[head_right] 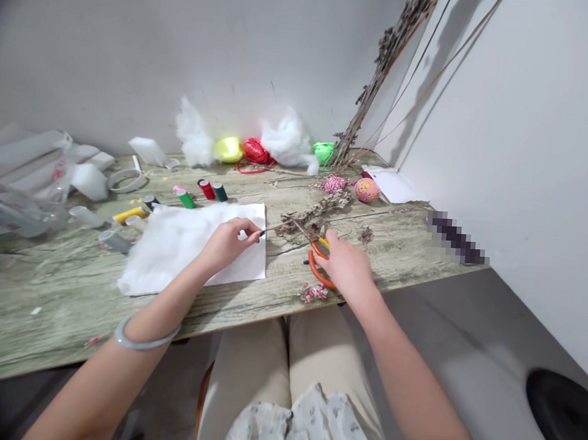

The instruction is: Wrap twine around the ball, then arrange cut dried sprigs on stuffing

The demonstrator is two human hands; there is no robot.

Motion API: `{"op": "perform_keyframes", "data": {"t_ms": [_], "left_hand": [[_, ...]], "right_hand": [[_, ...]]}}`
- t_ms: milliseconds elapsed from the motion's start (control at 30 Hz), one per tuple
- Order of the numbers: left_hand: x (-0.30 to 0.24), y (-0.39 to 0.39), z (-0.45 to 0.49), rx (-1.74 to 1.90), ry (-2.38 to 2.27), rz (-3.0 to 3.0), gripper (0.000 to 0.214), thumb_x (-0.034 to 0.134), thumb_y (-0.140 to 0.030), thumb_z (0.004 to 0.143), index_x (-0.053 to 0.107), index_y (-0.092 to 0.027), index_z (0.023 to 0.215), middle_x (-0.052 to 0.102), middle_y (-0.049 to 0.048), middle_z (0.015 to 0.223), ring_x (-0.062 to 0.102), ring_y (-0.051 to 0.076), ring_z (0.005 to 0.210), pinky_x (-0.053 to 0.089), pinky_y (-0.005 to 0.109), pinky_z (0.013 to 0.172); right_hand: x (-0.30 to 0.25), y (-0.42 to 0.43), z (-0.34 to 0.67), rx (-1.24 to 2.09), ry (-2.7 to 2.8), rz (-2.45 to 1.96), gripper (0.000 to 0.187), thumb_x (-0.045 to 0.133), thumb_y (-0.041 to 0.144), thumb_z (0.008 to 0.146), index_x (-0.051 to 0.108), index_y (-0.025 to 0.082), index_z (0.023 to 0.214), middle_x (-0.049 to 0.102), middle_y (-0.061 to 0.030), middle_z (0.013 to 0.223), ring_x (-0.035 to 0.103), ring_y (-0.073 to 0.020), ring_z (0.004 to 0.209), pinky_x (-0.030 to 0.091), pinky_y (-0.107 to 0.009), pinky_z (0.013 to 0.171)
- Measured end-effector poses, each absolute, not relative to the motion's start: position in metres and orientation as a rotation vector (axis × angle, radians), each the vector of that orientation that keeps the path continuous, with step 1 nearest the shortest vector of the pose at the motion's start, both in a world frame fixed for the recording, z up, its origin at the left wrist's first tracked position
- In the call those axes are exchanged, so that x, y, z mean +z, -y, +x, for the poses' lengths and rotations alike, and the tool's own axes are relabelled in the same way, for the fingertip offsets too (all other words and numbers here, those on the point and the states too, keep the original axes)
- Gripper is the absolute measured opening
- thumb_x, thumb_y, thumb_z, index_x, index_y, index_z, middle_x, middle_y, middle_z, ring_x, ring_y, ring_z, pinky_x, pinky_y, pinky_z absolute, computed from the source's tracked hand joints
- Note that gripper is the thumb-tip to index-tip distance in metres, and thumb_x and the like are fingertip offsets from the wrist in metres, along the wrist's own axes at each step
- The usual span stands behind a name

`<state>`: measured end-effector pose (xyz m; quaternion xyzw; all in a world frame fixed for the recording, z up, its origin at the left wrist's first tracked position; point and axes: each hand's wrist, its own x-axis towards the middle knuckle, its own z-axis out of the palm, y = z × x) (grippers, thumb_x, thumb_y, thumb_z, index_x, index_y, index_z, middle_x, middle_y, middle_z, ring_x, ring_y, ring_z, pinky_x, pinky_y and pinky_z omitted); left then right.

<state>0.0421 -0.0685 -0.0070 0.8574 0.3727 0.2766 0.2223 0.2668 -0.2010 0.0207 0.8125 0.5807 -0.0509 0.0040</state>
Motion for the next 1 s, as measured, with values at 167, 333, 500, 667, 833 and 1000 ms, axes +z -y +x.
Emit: {"op": "perform_keyframes", "data": {"t_ms": [167,333,500,667,833,1000], "left_hand": [[-0.007,0.067,0.041,0.779,-1.093,2.398,0.014,0.058,-0.025,0.083,0.065,-0.021,0.072,0.071,0.003,0.075,0.062,0.019,0.073,0.046,0.03,0.069],[-0.007,0.065,0.039,0.834,-1.144,2.404,0.014,0.058,-0.026,0.084,0.065,-0.021,0.073,0.071,0.0028,0.075,0.063,0.02,0.075,0.046,0.032,0.071],[-0.006,0.065,0.038,0.86,-1.16,2.394,0.016,0.056,-0.028,0.087,0.064,-0.021,0.076,0.071,0.0035,0.078,0.063,0.02,0.078,0.046,0.032,0.073],[-0.007,0.064,0.037,0.867,-1.193,2.373,0.013,0.058,-0.026,0.087,0.063,-0.02,0.077,0.07,0.0037,0.079,0.062,0.021,0.079,0.046,0.033,0.074],[-0.006,0.063,0.036,0.909,-1.198,2.383,0.008,0.059,-0.023,0.085,0.063,-0.021,0.079,0.07,0.0031,0.08,0.062,0.02,0.081,0.047,0.033,0.075],[-0.004,0.064,0.037,0.938,-1.175,2.414,0.008,0.059,-0.023,0.085,0.062,-0.021,0.078,0.07,0.003,0.081,0.061,0.02,0.081,0.046,0.034,0.077]], "right_hand": [[0.018,0.201,0.27,-0.135,-1.785,2.598,0.033,0.049,0.048,0.092,0.051,0.019,0.108,0.073,-0.0117,0.09,0.07,-0.0283,0.08,0.029,-0.03,0.056],[0.016,0.207,0.284,-0.191,-1.716,2.736,0.038,0.044,0.05,0.093,0.049,0.018,0.112,0.072,-0.0124,0.089,0.069,-0.0285,0.08,0.033,-0.029,0.058],[0.017,0.217,0.301,-0.338,-1.569,2.882,0.056,0.048,0.064,0.085,0.046,0.019,0.117,0.071,-0.0116,0.089,0.068,-0.0294,0.078,0.035,-0.03,0.057],[0.015,0.223,0.317,-0.33,-1.475,2.942,0.066,0.049,0.067,0.081,0.045,0.016,0.122,0.068,-0.0175,0.104,0.067,-0.0304,0.086,0.041,-0.032,0.065],[0.003,0.232,0.341,-0.188,-1.415,3.043,0.065,0.047,0.065,0.083,0.049,0.013,0.12,0.061,-0.023,0.12,0.064,-0.0333,0.101,0.044,-0.036,0.075],[0.0,0.236,0.348,-0.301,-1.528,3.04,0.054,0.046,0.061,0.086,0.053,0.016,0.114,0.065,-0.018,0.113,0.066,-0.0273,0.093,0.045,-0.031,0.072]]}}
